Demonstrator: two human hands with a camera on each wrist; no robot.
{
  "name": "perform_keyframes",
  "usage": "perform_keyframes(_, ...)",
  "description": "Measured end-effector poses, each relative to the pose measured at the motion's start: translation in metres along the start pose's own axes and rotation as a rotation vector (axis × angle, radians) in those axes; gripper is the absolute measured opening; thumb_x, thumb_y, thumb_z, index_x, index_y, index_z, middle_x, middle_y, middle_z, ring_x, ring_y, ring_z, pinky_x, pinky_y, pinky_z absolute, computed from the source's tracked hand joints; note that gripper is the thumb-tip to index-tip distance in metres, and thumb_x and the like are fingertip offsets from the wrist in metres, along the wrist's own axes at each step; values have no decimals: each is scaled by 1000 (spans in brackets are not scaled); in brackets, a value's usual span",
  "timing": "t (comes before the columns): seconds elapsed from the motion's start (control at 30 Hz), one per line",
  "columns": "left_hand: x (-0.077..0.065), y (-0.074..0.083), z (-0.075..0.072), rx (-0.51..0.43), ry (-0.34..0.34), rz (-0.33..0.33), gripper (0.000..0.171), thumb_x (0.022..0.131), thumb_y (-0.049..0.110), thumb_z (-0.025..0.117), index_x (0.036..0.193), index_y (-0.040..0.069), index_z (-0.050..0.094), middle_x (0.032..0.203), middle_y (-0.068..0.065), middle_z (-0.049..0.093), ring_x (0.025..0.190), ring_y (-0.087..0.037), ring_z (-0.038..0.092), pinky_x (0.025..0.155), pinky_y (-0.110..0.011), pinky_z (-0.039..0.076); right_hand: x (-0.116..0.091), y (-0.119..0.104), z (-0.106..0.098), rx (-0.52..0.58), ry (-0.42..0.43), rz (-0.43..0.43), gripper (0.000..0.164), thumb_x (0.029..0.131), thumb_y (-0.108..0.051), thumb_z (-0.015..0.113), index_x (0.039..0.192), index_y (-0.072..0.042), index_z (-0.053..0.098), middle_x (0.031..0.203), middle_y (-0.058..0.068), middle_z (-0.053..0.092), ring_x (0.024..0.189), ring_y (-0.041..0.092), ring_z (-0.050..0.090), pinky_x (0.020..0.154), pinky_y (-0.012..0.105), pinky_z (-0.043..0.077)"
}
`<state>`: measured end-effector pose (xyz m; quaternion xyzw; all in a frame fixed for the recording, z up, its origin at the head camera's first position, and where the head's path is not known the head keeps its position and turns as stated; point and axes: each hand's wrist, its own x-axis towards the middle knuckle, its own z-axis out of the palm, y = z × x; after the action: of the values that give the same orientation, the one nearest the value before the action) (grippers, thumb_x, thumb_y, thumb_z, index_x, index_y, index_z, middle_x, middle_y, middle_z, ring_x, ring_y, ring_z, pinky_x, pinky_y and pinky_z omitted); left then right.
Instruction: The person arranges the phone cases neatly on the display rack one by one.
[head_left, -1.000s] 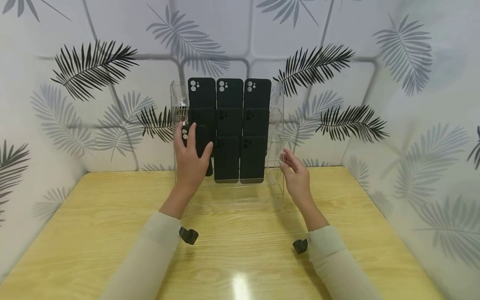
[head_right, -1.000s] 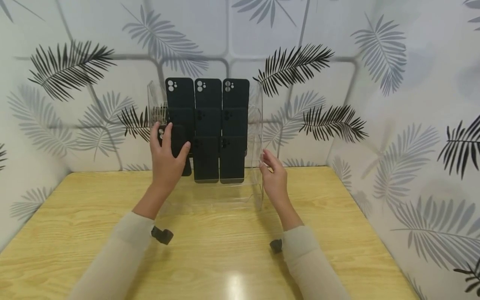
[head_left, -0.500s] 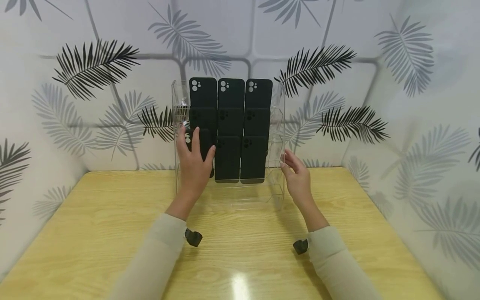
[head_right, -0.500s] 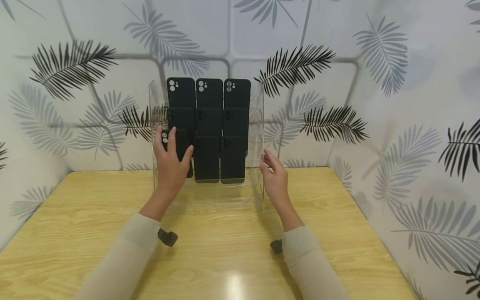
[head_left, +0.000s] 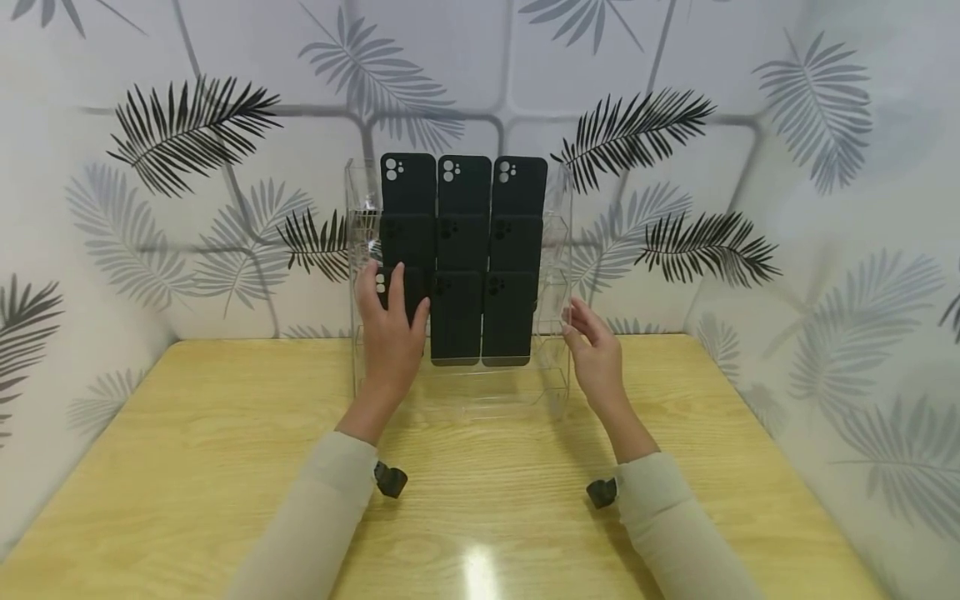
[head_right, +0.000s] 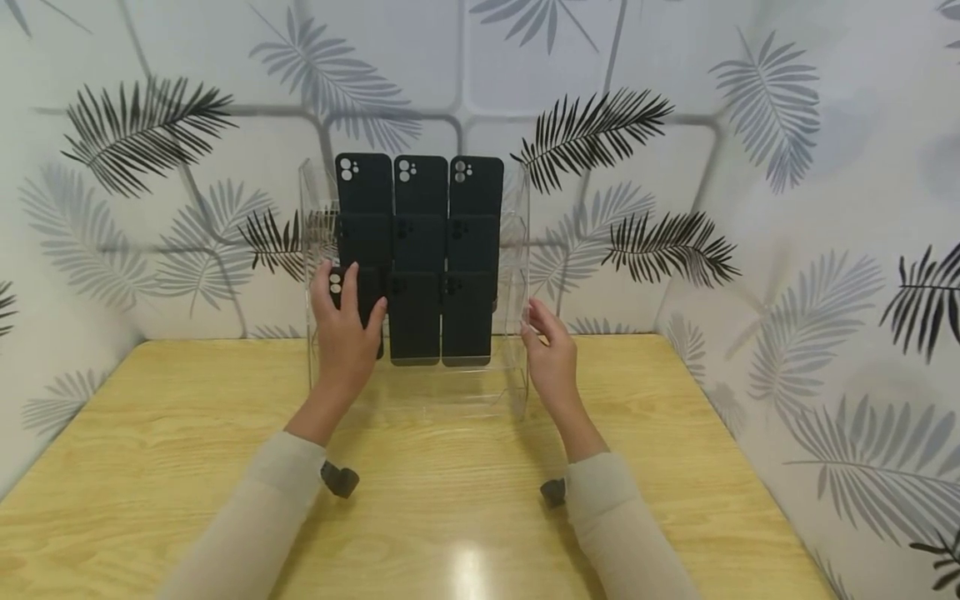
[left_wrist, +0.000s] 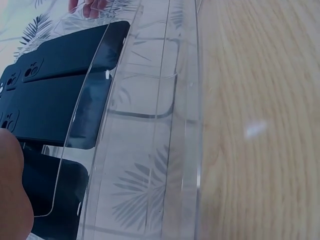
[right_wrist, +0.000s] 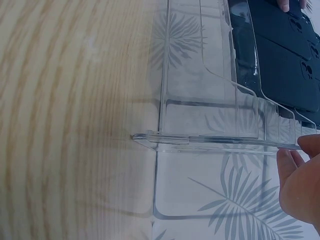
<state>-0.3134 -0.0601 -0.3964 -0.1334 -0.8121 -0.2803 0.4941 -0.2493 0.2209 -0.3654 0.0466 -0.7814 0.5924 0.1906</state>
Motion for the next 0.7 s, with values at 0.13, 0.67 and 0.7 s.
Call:
perform_keyframes(0.13, -2, 0, 0, 4, -13, -2, 61, 101, 28, 63, 153, 7, 40, 160, -23, 22, 152, -37, 21, 119, -46, 33, 0, 0, 0, -1, 2, -9, 50, 101, -2, 57, 150, -1, 46, 143, 22, 56, 133, 30, 55, 98, 14, 47)
perform_keyframes(0.67, -5, 11, 0, -64, -35, -110, 64, 103, 31, 59, 156, 6, 34, 164, -21, 16, 156, -34, 13, 117, -48, 35, 3, 7, -1, 7, -8, -2, 50, 102, -4, 56, 152, -3, 45, 146, 20, 54, 135, 31, 52, 94, 11, 46)
perform_keyframes(0.7, -5, 11, 0, -59, -35, -106, 64, 103, 31, 59, 156, 6, 34, 164, -21, 16, 156, -35, 12, 117, -49, 35, 5, 10, -1, 14, -6, -3, 50, 102, -4, 56, 151, -4, 46, 146, 20, 54, 135, 30, 53, 94, 10, 46)
